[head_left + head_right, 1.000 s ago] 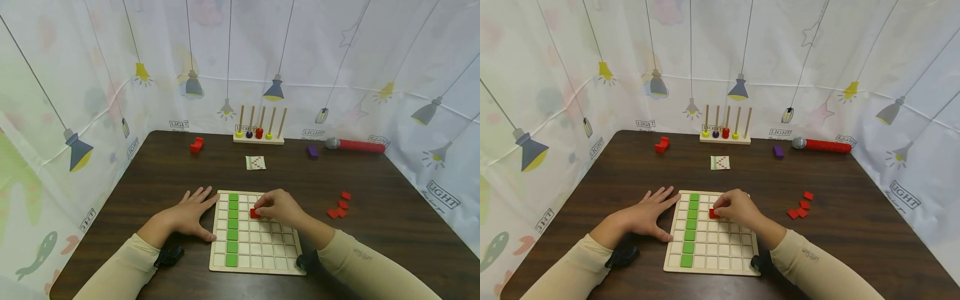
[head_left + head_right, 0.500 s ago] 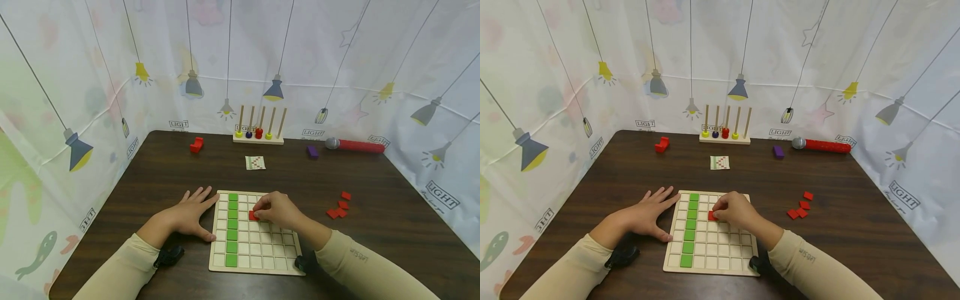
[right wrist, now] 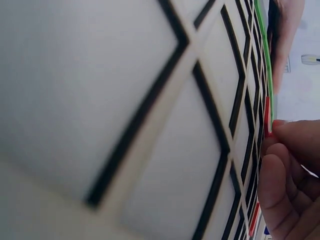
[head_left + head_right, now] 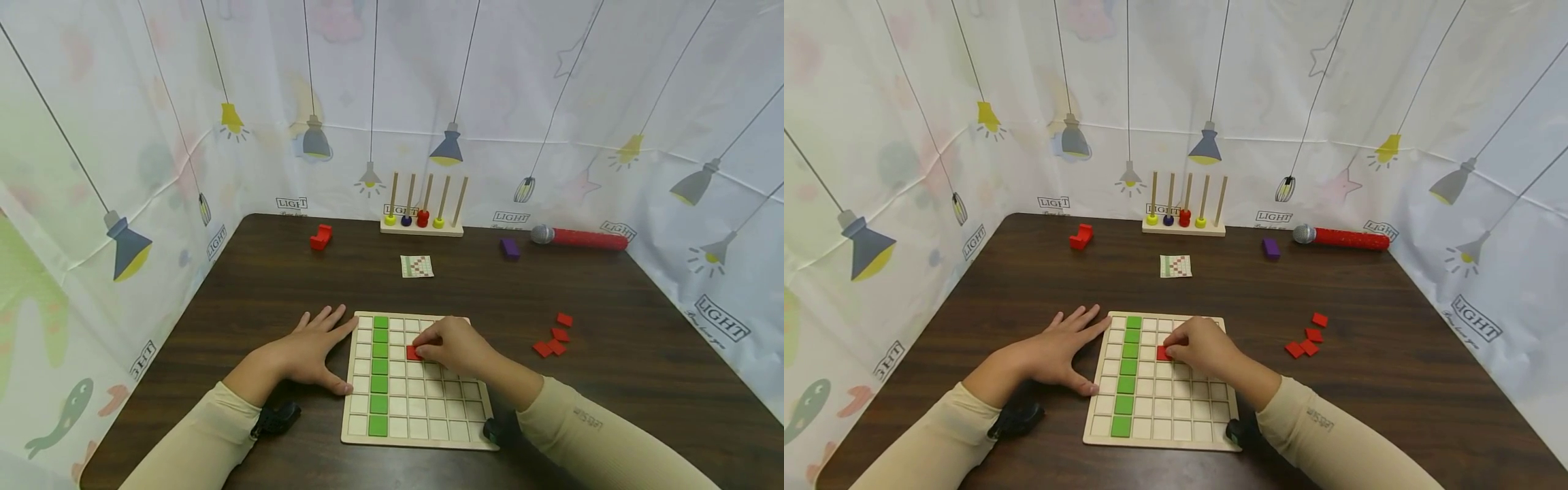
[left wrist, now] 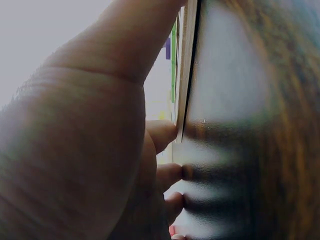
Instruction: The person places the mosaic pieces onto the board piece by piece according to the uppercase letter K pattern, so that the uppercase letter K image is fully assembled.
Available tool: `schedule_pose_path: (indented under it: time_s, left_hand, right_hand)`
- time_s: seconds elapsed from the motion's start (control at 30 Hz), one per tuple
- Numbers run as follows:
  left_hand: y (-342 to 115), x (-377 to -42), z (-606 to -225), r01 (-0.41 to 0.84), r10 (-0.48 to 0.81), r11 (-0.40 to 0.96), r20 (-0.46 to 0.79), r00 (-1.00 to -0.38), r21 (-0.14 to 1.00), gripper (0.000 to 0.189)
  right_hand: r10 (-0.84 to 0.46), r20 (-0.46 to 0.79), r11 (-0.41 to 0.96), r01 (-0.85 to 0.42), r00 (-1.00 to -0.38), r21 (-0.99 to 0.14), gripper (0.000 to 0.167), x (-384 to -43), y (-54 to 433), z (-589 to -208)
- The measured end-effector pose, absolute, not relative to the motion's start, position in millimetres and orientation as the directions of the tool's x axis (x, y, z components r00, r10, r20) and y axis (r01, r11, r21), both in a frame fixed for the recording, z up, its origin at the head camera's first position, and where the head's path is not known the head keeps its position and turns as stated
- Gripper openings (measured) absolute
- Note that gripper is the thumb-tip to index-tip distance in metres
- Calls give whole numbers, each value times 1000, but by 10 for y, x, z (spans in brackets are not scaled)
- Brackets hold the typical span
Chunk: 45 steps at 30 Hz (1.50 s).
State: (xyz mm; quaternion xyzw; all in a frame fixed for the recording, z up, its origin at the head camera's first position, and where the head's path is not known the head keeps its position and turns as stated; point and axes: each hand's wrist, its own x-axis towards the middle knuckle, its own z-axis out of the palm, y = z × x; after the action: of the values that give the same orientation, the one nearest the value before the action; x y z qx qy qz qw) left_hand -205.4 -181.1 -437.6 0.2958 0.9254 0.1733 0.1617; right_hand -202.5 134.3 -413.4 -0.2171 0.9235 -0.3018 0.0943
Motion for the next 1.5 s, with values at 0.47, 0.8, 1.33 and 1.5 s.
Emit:
schedule_pose_path:
  time_s: [0.47, 0.8, 1.33, 1.5]
  left_hand:
    - [-1851, -2019, -4330, 485, 596, 767, -188, -780, 421, 121]
    - [-1861, -2025, -4359, 480, 592, 770, -192, -783, 420, 123]
    - [-1798, -2029, -4355, 487, 598, 766, -188, -779, 418, 124]
    - [-1803, -2030, -4361, 485, 596, 768, -190, -780, 418, 124]
  right_hand:
    - [-311, -65, 766, -210, -948, -607, 26, -2155, 2124, -4027]
    - [-101, -94, 845, -35, -990, -534, 40, -2366, 3253, -4063]
    - [51, -166, 842, 132, -985, -524, 48, -2412, 3903, -4170]
    - [47, -120, 798, 109, -992, -593, 39, -2419, 3870, -4200]
